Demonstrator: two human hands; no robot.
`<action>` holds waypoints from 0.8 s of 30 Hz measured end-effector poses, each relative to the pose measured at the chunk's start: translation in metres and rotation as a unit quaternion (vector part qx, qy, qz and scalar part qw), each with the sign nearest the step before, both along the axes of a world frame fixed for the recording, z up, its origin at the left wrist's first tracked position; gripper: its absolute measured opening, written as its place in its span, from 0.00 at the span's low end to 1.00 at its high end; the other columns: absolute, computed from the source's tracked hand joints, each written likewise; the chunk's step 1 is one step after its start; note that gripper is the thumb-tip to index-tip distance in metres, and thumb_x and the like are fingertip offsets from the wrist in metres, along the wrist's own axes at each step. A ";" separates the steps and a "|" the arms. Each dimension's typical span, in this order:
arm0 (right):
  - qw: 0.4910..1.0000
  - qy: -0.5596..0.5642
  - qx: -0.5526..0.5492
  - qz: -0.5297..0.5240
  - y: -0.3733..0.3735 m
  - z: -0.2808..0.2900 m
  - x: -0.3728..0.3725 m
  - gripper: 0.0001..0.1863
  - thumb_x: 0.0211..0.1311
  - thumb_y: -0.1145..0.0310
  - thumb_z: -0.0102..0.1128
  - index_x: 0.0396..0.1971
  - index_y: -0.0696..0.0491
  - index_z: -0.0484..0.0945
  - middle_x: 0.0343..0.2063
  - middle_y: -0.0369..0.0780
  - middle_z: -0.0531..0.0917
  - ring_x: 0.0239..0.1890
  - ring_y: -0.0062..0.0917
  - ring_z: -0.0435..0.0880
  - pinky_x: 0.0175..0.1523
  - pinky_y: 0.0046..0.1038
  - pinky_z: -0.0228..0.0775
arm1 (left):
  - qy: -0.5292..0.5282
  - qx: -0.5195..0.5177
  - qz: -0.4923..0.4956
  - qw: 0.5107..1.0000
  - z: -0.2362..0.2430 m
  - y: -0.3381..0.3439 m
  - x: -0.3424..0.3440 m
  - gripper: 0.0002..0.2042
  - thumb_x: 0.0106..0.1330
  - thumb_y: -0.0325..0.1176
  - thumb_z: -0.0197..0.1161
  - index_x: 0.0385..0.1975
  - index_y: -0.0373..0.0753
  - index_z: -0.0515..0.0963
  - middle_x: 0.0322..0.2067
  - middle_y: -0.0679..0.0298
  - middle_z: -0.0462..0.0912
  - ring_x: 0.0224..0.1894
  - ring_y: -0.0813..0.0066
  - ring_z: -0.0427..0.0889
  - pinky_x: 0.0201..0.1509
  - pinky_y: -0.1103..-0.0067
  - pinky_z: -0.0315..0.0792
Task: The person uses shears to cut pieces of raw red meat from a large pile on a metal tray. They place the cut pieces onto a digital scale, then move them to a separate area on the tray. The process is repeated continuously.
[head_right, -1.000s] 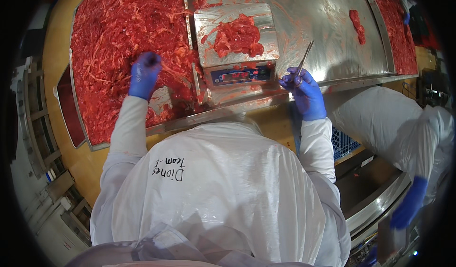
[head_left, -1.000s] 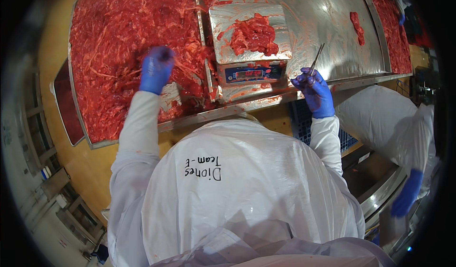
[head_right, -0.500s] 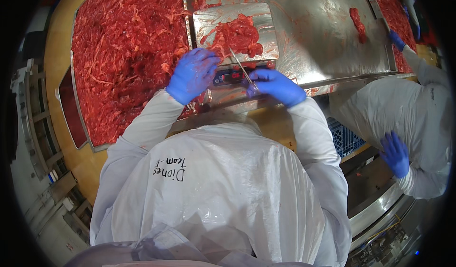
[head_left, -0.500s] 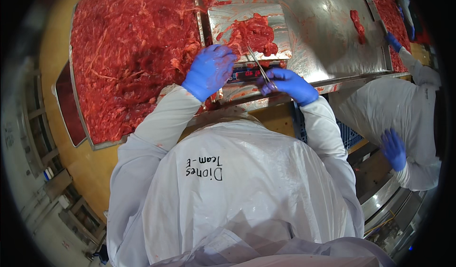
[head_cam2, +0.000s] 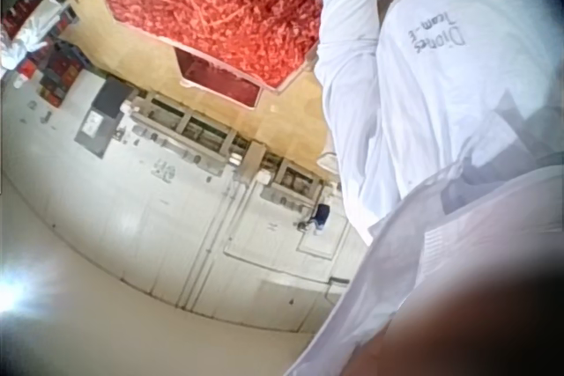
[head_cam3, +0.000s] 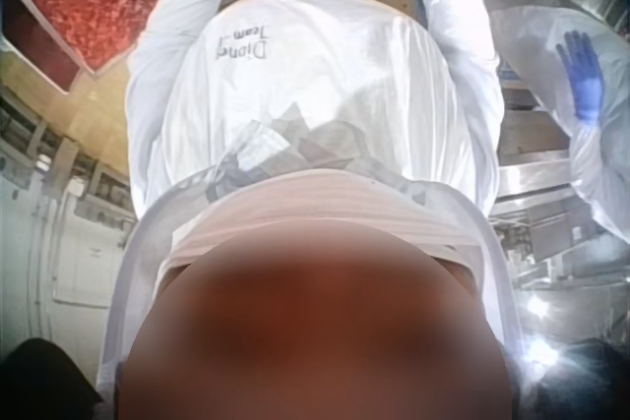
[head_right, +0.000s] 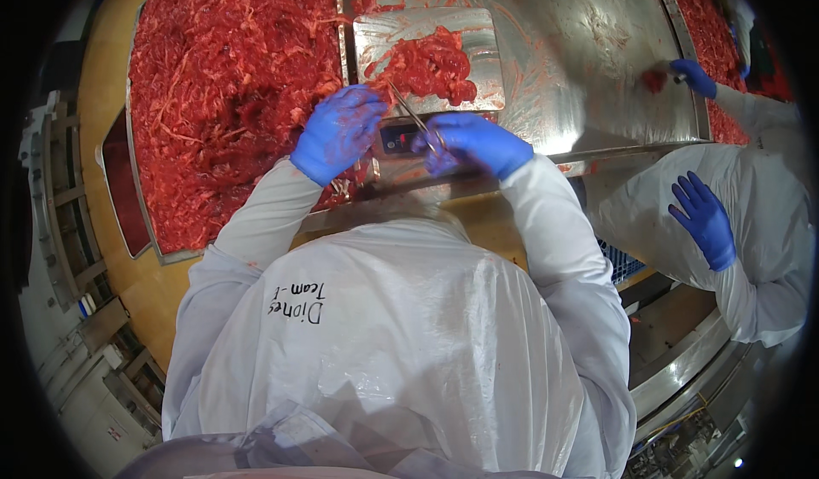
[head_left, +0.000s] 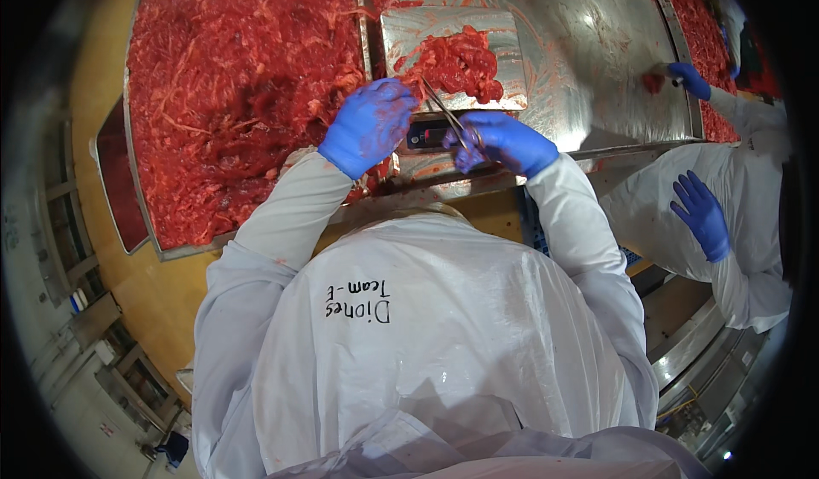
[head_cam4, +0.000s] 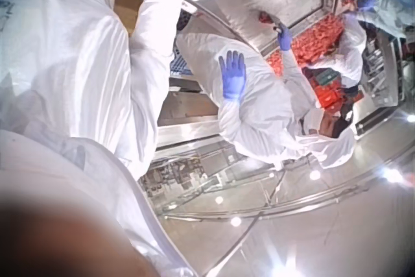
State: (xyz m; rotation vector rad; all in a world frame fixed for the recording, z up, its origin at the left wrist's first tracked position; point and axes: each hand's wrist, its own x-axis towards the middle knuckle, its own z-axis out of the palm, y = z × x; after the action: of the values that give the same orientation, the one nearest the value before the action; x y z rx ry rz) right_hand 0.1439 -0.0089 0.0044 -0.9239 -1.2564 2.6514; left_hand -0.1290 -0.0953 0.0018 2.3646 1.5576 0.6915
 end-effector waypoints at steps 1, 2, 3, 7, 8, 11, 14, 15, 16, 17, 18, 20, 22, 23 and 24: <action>0.999 0.026 -0.027 -0.009 0.001 -0.003 -0.008 0.14 0.68 0.68 0.68 0.47 0.61 0.82 0.31 0.38 0.85 0.33 0.23 0.86 0.42 0.27 0.81 | 0.001 0.006 -0.007 1.000 -0.001 0.000 0.004 0.13 0.61 0.28 0.67 0.46 0.38 0.84 0.49 0.57 0.84 0.55 0.54 0.82 0.59 0.63 0.79; 0.997 0.032 -0.036 -0.059 -0.001 0.001 -0.022 0.14 0.69 0.67 0.67 0.47 0.61 0.82 0.31 0.39 0.85 0.32 0.24 0.86 0.42 0.27 0.81 | 0.004 0.012 -0.015 1.000 -0.001 0.000 0.006 0.13 0.61 0.28 0.67 0.45 0.38 0.84 0.48 0.57 0.84 0.55 0.54 0.82 0.58 0.63 0.79; 0.998 0.010 -0.022 -0.066 0.001 -0.001 -0.028 0.14 0.69 0.67 0.67 0.48 0.61 0.82 0.31 0.39 0.85 0.32 0.24 0.86 0.43 0.27 0.81 | 0.001 0.005 -0.021 1.000 0.002 -0.001 0.004 0.12 0.61 0.28 0.67 0.45 0.39 0.84 0.48 0.57 0.84 0.54 0.54 0.82 0.58 0.63 0.79; 0.997 -0.030 0.011 -0.073 -0.002 -0.004 -0.036 0.14 0.68 0.70 0.66 0.49 0.61 0.81 0.32 0.39 0.86 0.33 0.25 0.86 0.45 0.27 0.81 | -0.021 0.006 -0.002 1.000 0.000 -0.024 -0.016 0.13 0.60 0.27 0.68 0.46 0.39 0.84 0.46 0.57 0.84 0.52 0.53 0.83 0.56 0.62 0.79; 0.998 -0.023 0.011 -0.054 -0.009 -0.006 -0.035 0.14 0.67 0.71 0.66 0.49 0.61 0.82 0.32 0.40 0.86 0.33 0.24 0.86 0.46 0.27 0.81 | -0.025 0.014 0.015 0.999 -0.007 -0.032 -0.028 0.13 0.60 0.27 0.68 0.46 0.39 0.84 0.45 0.57 0.84 0.51 0.53 0.83 0.56 0.62 0.79; 0.991 -0.001 0.064 0.117 -0.042 -0.023 -0.035 0.14 0.66 0.73 0.66 0.50 0.59 0.82 0.35 0.38 0.87 0.39 0.21 0.87 0.50 0.25 0.79 | 0.048 -0.075 0.143 0.986 -0.035 -0.050 -0.072 0.15 0.60 0.27 0.69 0.48 0.39 0.84 0.46 0.56 0.85 0.50 0.52 0.83 0.56 0.62 0.79; 0.974 -0.018 0.155 0.161 -0.063 -0.037 -0.015 0.13 0.65 0.75 0.69 0.48 0.58 0.84 0.39 0.36 0.88 0.45 0.21 0.86 0.54 0.25 0.78 | 0.089 -0.106 0.203 0.969 -0.051 -0.071 -0.111 0.15 0.61 0.34 0.70 0.47 0.39 0.84 0.49 0.55 0.84 0.51 0.51 0.84 0.58 0.63 0.78; 0.987 -0.004 0.120 0.110 -0.064 -0.032 0.005 0.13 0.64 0.75 0.69 0.48 0.57 0.84 0.40 0.36 0.88 0.46 0.21 0.86 0.55 0.25 0.77 | 0.044 -0.133 0.233 0.962 -0.049 -0.071 -0.111 0.17 0.61 0.34 0.70 0.50 0.38 0.83 0.52 0.53 0.83 0.54 0.51 0.82 0.61 0.63 0.77; 0.995 0.013 0.083 0.057 -0.061 -0.030 0.026 0.12 0.64 0.76 0.70 0.47 0.57 0.85 0.41 0.36 0.88 0.47 0.21 0.86 0.56 0.25 0.77 | 0.002 -0.161 0.262 0.952 -0.043 -0.072 -0.111 0.19 0.62 0.34 0.71 0.53 0.38 0.82 0.55 0.51 0.82 0.57 0.50 0.81 0.63 0.63 0.76; 0.981 -0.017 0.184 0.057 -0.050 -0.022 0.046 0.14 0.64 0.78 0.70 0.49 0.57 0.84 0.43 0.38 0.88 0.48 0.23 0.86 0.58 0.26 0.77 | -0.041 -0.186 0.298 0.935 -0.039 -0.075 -0.112 0.21 0.62 0.35 0.71 0.56 0.37 0.81 0.58 0.49 0.81 0.60 0.50 0.80 0.65 0.63 0.75; 0.995 -0.012 0.088 -0.049 -0.044 -0.023 0.068 0.14 0.63 0.79 0.69 0.49 0.56 0.83 0.45 0.40 0.87 0.48 0.24 0.86 0.59 0.28 0.77 | -0.041 -0.142 0.329 0.933 -0.041 -0.071 -0.111 0.24 0.62 0.35 0.72 0.59 0.37 0.79 0.61 0.47 0.78 0.63 0.48 0.78 0.68 0.63 0.73; 0.979 -0.017 0.158 -0.130 -0.013 -0.041 0.111 0.11 0.63 0.79 0.67 0.45 0.57 0.82 0.46 0.41 0.87 0.51 0.26 0.86 0.60 0.29 0.77 | -0.047 -0.059 0.383 0.921 -0.052 -0.053 -0.095 0.31 0.62 0.36 0.73 0.66 0.37 0.75 0.67 0.43 0.73 0.69 0.46 0.72 0.72 0.61 0.69; 0.966 -0.098 0.213 -0.112 0.013 -0.008 0.105 0.06 0.63 0.81 0.65 0.35 0.56 0.77 0.47 0.41 0.86 0.53 0.25 0.84 0.59 0.31 0.78 | 0.011 0.040 0.317 0.948 -0.038 -0.017 -0.048 0.39 0.62 0.38 0.72 0.74 0.36 0.64 0.70 0.41 0.68 0.73 0.37 0.64 0.77 0.50 0.57; 0.963 -0.079 0.237 -0.101 0.021 -0.002 0.098 0.06 0.63 0.81 0.65 0.35 0.56 0.77 0.46 0.41 0.86 0.53 0.25 0.84 0.59 0.30 0.78 | 0.007 -0.016 0.298 0.954 -0.014 0.003 -0.013 0.41 0.61 0.37 0.72 0.75 0.37 0.62 0.72 0.40 0.65 0.74 0.39 0.62 0.78 0.53 0.55; 0.967 -0.053 0.239 -0.075 0.027 0.008 0.080 0.06 0.64 0.81 0.65 0.36 0.56 0.77 0.46 0.41 0.86 0.54 0.25 0.84 0.60 0.30 0.77 | 0.004 -0.073 0.279 0.957 0.006 0.020 0.020 0.43 0.61 0.36 0.73 0.77 0.38 0.60 0.73 0.40 0.63 0.75 0.41 0.61 0.80 0.55 0.54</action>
State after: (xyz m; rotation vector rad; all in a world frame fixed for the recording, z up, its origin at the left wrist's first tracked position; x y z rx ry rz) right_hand 0.2242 0.0183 0.0123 -1.0316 -1.6690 2.0639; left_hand -0.1088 -0.0757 0.0082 1.8226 2.2224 0.6364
